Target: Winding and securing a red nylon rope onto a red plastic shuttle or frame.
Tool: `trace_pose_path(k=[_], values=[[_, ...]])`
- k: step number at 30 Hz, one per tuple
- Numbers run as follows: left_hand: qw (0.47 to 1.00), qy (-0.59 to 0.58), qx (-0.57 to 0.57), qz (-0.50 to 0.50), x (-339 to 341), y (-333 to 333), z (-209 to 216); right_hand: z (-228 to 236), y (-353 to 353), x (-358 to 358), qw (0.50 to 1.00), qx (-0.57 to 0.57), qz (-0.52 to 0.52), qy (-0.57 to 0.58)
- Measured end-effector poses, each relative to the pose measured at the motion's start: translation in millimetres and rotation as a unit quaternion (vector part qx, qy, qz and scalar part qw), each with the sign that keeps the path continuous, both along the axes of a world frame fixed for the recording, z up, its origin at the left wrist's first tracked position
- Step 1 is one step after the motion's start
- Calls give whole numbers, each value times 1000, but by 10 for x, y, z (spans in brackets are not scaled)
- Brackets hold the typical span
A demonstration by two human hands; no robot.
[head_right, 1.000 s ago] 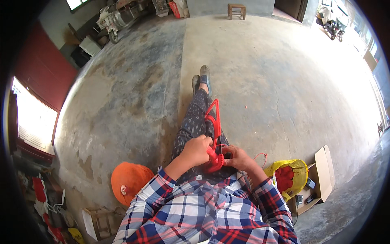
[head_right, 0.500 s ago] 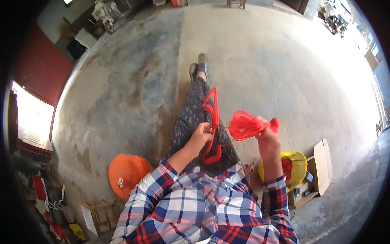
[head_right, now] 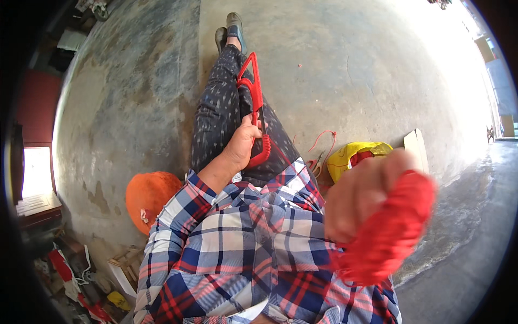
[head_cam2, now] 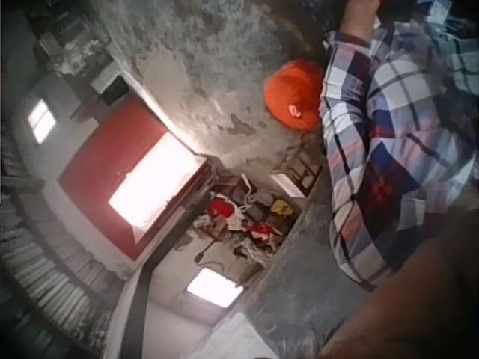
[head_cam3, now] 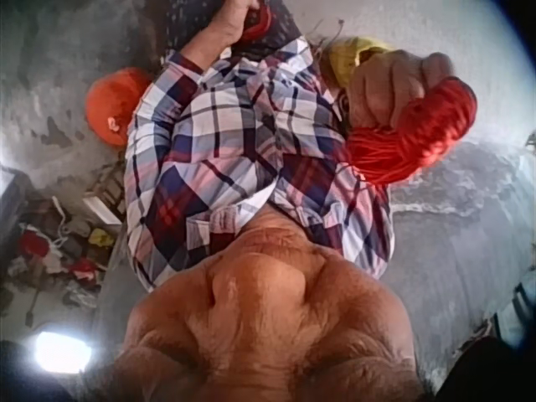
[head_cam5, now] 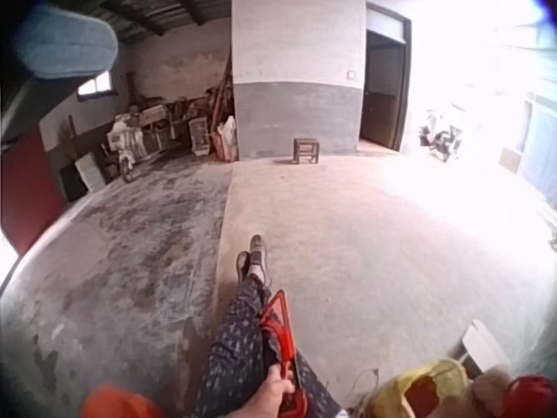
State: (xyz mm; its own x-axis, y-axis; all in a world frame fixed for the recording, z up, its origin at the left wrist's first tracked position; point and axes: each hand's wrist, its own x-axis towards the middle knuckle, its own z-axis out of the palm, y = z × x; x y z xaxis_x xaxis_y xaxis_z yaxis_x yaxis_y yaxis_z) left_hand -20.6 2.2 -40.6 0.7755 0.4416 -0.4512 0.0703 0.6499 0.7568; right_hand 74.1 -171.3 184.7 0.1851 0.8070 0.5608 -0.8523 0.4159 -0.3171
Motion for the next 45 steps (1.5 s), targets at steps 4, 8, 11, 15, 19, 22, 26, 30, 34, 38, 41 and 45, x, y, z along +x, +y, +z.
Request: trace_pose_path(k=[4,8,11,15,19,22,26,30,34,38,41,45], values=[[770,-11,638,10,53,-178,512,-7,-112,316,998,37,-3,-56],[835,-34,544,-79,-170,-167,942,-283,54,337,973,-77,-199,-86],[862,-21,497,98,-196,40,482,-638,24,530,829,-261,-258,-422],[986,122,115,-11,-358,9,220,-1334,299,432,494,-319,-223,-777],[776,24,620,113,-228,-160,0,-1796,595,265,574,-406,-227,-674],[922,121,360,79,-276,17,53,-1834,651,220,662,-476,-224,-533],[914,104,375,117,-276,121,389,-1554,620,149,688,-378,-303,-540],[996,-2,44,78,-213,14,735,-1555,570,94,583,-235,-387,-674],[998,7,5,66,-169,60,690,-1515,400,175,823,-438,-282,-227],[996,61,69,9,-186,44,577,-1301,219,631,894,-318,-309,-65],[989,107,-83,51,-80,-32,455,-796,79,730,919,-263,-290,49],[982,122,-144,-24,-67,46,397,-704,-356,673,919,-295,-262,-6]])
